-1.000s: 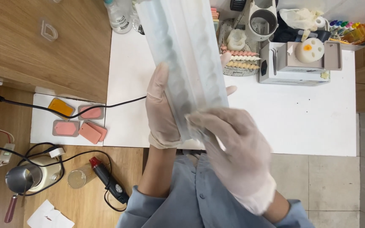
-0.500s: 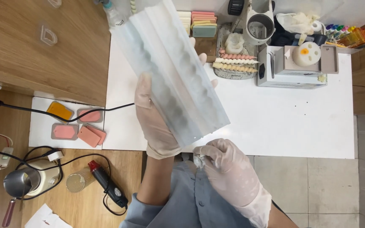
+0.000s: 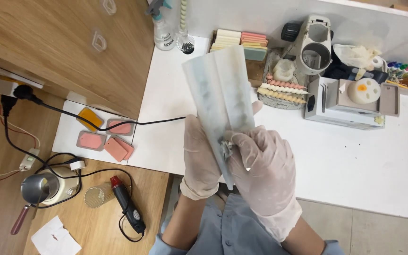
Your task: Cleaning a silicone candle mold with a heat gun and wiping it down.
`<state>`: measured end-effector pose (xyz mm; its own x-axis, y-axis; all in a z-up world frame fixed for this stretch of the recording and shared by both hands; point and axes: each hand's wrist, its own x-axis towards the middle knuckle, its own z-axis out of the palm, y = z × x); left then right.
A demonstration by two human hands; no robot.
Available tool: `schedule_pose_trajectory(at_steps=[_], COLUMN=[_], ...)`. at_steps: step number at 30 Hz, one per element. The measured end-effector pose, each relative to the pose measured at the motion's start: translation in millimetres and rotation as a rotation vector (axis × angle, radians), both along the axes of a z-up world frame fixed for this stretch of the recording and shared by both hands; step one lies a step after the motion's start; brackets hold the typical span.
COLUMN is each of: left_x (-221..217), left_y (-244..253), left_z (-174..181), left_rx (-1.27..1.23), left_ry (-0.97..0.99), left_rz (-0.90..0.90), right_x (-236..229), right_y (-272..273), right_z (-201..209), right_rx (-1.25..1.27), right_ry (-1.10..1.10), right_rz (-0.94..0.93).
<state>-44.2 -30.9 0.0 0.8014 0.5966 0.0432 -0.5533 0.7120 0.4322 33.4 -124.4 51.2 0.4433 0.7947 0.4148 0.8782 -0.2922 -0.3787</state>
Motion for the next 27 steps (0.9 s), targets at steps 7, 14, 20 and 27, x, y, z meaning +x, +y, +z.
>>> schedule_pose_trajectory(at_steps=[7, 14, 20, 27], left_x=[-13, -26, -29, -44], left_y=[21, 24, 25, 8], left_z=[34, 9, -21, -17], left_rx=[-0.208, 0.346, -0.019, -0.328], left_ry=[-0.160, 0.346, -0.100, -0.122], left_rz=[0.148, 0.669, 0.509, -0.030], right_x=[-3, 5, 23, 60], right_y=[-34, -38, 2, 33], right_z=[-27, -69, -116, -96], right_rx=[-0.159, -0.008, 0.294, 0.276], right_ry=[0.074, 1.197, 2.253, 1.807], right_rz=[0.206, 0.349, 0.322, 0.328])
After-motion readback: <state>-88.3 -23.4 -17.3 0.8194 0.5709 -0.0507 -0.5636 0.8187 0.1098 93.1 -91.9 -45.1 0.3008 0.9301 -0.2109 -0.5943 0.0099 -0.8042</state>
